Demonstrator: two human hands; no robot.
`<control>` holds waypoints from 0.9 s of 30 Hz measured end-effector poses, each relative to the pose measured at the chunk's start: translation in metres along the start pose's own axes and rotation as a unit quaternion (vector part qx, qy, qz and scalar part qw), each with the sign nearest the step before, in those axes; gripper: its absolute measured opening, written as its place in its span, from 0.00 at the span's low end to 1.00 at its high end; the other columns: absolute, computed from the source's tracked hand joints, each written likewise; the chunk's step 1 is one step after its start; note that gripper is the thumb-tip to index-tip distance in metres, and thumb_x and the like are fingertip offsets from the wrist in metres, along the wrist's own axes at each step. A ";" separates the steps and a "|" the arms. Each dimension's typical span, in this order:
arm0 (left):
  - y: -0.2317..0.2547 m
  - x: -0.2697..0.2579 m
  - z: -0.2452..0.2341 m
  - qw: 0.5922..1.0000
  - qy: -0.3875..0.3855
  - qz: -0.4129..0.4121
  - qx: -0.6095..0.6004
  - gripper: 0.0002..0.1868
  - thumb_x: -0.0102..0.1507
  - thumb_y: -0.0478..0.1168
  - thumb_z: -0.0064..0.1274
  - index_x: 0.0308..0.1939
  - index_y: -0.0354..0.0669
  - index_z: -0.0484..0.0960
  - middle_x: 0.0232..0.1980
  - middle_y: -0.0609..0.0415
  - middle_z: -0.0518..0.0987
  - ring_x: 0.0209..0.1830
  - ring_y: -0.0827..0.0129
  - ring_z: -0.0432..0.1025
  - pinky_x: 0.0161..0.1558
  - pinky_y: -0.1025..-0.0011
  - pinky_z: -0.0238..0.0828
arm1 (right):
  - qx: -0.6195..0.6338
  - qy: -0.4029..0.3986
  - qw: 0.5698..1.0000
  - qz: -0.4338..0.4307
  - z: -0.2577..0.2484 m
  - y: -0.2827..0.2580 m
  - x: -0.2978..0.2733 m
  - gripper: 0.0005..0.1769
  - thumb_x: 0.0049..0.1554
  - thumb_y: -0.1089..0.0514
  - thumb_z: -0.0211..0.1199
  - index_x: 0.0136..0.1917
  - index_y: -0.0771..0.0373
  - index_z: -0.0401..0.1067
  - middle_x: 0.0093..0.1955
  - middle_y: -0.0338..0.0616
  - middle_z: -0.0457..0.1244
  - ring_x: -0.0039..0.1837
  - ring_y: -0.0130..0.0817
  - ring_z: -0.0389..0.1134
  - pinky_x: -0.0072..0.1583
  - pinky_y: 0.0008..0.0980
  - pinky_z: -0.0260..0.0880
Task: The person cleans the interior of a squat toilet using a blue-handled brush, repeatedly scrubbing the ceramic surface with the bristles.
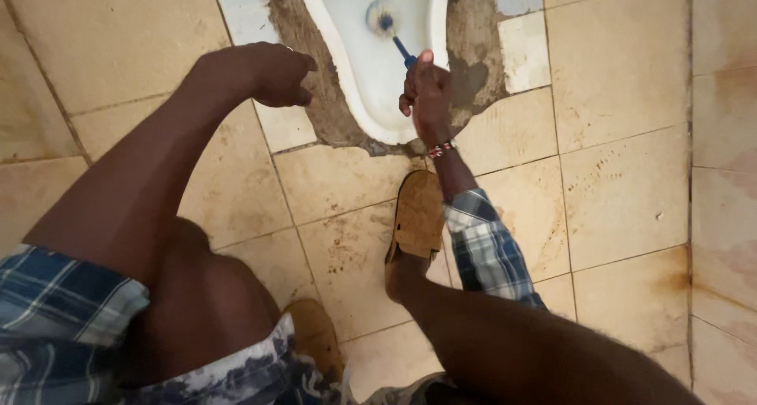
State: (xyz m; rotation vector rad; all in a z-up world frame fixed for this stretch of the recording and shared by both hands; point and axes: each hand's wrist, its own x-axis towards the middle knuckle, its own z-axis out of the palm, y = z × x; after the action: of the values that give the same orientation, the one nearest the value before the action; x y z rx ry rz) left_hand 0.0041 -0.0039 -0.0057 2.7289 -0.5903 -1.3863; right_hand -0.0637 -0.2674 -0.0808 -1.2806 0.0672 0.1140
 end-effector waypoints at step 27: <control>-0.013 -0.017 0.008 0.999 0.035 -0.011 -0.014 0.39 0.67 0.57 0.53 0.78 0.53 0.58 0.76 0.50 0.65 0.75 0.49 0.60 0.71 0.48 0.60 | -0.255 0.008 0.959 0.120 0.010 -0.002 -0.023 0.28 0.64 0.45 0.65 0.28 0.59 0.65 0.22 0.29 0.54 0.23 0.18 0.54 0.27 0.27 0.51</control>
State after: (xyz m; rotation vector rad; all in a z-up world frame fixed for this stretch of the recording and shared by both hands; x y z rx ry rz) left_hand -0.0068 0.0156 0.0007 2.7566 -0.5350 -1.2857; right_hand -0.0864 -0.2589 -0.0738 -1.7867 0.2190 0.3473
